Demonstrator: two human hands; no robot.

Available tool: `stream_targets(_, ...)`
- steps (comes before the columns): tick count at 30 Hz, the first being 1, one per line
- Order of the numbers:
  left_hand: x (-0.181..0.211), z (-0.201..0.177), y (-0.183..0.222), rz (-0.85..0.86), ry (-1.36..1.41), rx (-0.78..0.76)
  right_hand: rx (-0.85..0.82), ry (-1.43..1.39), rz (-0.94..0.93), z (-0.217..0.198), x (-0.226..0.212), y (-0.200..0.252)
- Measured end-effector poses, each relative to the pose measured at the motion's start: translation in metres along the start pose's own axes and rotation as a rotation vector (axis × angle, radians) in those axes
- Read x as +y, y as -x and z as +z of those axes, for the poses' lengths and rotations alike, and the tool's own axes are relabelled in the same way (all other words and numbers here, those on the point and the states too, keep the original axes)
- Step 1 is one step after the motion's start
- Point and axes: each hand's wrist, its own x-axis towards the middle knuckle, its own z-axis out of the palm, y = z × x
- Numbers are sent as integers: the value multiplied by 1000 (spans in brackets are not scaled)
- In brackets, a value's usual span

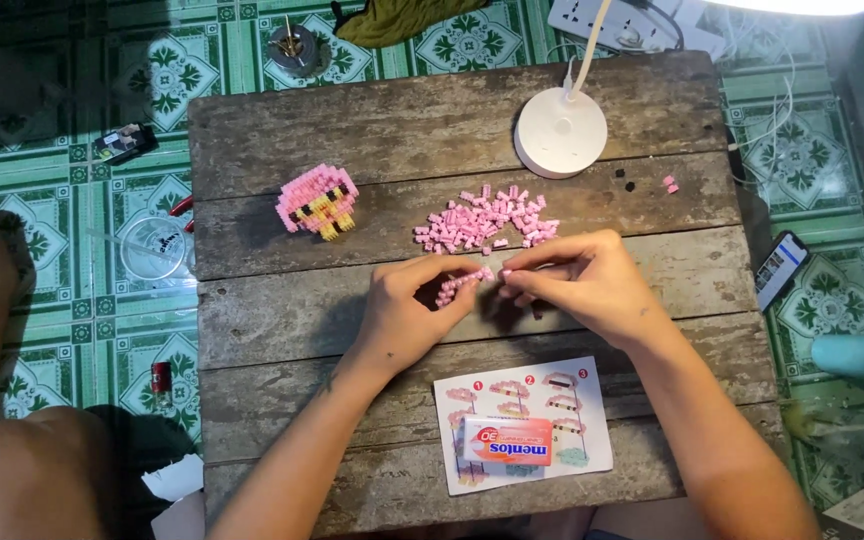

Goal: Assembling a small pixel-art toy figure using tiny interlocking plastic blocks on a wooden table.

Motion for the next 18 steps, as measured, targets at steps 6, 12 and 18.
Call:
stream_targets(6, 1, 3, -1, -30, 63, 14, -21, -119, 27, -1, 23, -5)
stream_targets(12, 11, 2, -2, -6, 70, 47, -46, -137, 24, 2, 22, -5)
stream_targets(18, 9, 4, 0, -7, 68, 56, -56, -169, 19, 5, 25, -5)
